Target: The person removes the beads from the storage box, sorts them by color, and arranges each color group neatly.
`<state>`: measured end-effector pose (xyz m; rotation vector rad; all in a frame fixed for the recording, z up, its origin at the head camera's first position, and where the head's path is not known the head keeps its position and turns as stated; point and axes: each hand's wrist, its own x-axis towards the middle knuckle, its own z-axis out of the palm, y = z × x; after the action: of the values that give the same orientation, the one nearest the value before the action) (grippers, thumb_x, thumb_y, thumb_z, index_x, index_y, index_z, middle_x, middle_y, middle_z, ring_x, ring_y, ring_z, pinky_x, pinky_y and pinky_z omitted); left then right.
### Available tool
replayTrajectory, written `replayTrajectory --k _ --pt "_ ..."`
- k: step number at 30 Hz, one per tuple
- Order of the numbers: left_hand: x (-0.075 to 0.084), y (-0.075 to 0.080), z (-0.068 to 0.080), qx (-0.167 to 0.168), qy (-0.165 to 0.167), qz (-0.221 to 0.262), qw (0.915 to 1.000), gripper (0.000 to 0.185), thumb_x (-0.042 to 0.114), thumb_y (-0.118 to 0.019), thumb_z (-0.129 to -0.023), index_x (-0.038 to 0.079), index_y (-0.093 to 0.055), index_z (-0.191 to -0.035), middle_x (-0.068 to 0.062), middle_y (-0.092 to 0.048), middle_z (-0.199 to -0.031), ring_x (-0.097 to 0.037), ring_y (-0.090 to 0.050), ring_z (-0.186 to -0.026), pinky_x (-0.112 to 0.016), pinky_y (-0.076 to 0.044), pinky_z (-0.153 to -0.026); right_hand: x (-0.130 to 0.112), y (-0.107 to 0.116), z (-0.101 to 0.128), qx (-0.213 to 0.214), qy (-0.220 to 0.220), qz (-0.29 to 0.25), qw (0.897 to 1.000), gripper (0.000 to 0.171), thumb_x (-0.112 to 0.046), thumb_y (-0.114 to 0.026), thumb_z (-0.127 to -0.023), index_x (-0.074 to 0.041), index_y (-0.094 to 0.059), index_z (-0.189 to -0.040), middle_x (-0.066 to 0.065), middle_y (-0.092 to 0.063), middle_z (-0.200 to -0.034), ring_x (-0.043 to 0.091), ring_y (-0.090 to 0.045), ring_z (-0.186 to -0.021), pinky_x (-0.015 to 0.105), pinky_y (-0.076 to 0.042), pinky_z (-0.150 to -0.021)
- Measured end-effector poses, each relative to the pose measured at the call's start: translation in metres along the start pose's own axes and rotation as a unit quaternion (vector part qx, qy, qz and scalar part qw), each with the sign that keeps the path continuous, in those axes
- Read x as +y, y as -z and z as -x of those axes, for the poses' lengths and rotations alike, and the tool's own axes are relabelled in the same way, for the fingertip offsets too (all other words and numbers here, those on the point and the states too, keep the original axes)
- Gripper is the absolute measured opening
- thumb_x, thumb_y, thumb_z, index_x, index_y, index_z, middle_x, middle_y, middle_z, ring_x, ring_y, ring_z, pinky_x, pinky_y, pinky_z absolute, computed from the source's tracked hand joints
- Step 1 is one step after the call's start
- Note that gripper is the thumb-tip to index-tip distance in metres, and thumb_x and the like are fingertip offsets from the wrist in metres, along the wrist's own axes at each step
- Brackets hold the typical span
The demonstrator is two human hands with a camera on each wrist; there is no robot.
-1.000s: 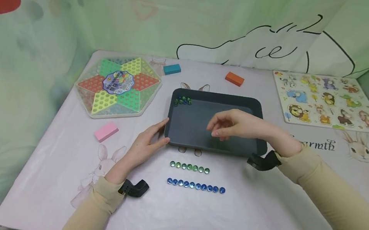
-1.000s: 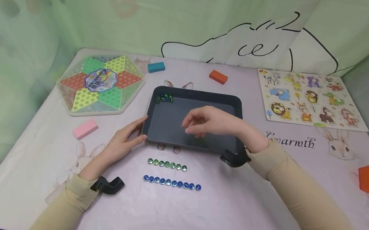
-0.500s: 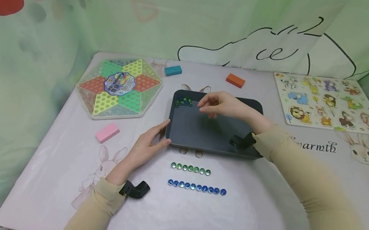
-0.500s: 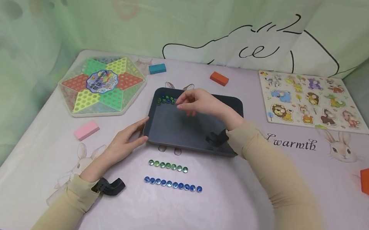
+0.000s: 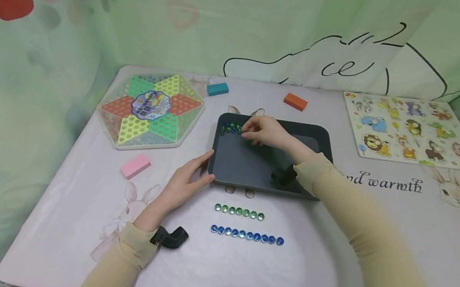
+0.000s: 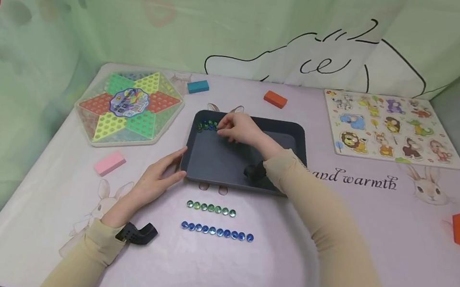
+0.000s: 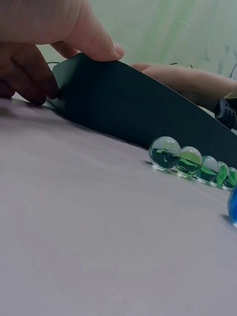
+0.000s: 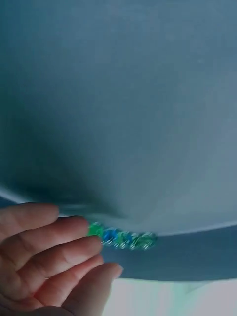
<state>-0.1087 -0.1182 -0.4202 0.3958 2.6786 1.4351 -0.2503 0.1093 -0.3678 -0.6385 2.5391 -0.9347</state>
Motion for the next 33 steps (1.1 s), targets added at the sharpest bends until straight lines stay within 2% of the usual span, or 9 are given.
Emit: replayTrajectory --k 8,18,22,27,33 --pt "0.001 -0.001 0.000 0.002 0.002 0.002 1.0000 0.060 0.036 -0.058 -0.090 0.026 -0.033 -0.144 -0.003 -0.039 -0.145 -0.021 -0.035 -0.135 -0.040 -0.027 -0.112 -0.004 -0.012 -0.008 0.042 -0.025 0.043 0.998 0.025 -0.018 -0.064 -0.088 -0.004 -0.062 -0.108 0.010 -0.064 -0.084 0.016 -0.057 -0.058 0.027 -0.048 -0.051" --pt "-0.001 -0.001 0.000 0.003 0.002 0.003 1.0000 0.060 0.034 -0.058 -0.091 0.026 -0.033 -0.144 -0.002 -0.040 -0.145 -0.020 -0.034 -0.135 -0.040 -0.027 -0.112 -0.001 -0.014 -0.012 0.046 -0.043 0.075 0.995 0.024 -0.017 -0.063 -0.088 -0.003 -0.063 -0.108 0.012 -0.065 -0.083 0.014 -0.055 -0.053 0.025 -0.046 -0.048" --pt "0.000 -0.001 0.000 0.002 0.004 0.006 1.0000 0.060 0.034 -0.058 -0.091 0.026 -0.033 -0.144 -0.003 -0.040 -0.145 -0.021 -0.035 -0.135 -0.040 -0.027 -0.112 0.000 -0.013 -0.011 0.049 -0.050 0.073 0.995 0.021 -0.018 -0.063 -0.088 -0.004 -0.065 -0.104 0.011 -0.065 -0.082 0.016 -0.058 -0.055 0.027 -0.048 -0.049" --pt "-0.001 -0.001 0.000 0.005 -0.001 0.005 1.0000 0.059 0.033 -0.058 -0.091 0.025 -0.034 -0.144 -0.003 -0.040 -0.145 -0.021 -0.034 -0.135 -0.040 -0.027 -0.112 0.000 -0.011 -0.006 0.056 -0.037 0.061 0.996 0.019 -0.018 -0.065 -0.087 -0.004 -0.065 -0.099 0.009 -0.064 -0.076 0.017 -0.058 -0.054 0.028 -0.048 -0.050" --pt "-0.001 -0.002 -0.001 0.006 0.000 0.007 1.0000 0.060 0.032 -0.059 -0.090 0.025 -0.034 -0.144 -0.003 -0.040 -0.145 -0.020 -0.034 -0.135 -0.040 -0.027 -0.112 -0.004 -0.008 -0.003 0.045 -0.044 0.057 0.996 0.019 -0.018 -0.063 -0.088 -0.004 -0.064 -0.101 0.010 -0.063 -0.079 0.018 -0.058 -0.058 0.027 -0.047 -0.049"
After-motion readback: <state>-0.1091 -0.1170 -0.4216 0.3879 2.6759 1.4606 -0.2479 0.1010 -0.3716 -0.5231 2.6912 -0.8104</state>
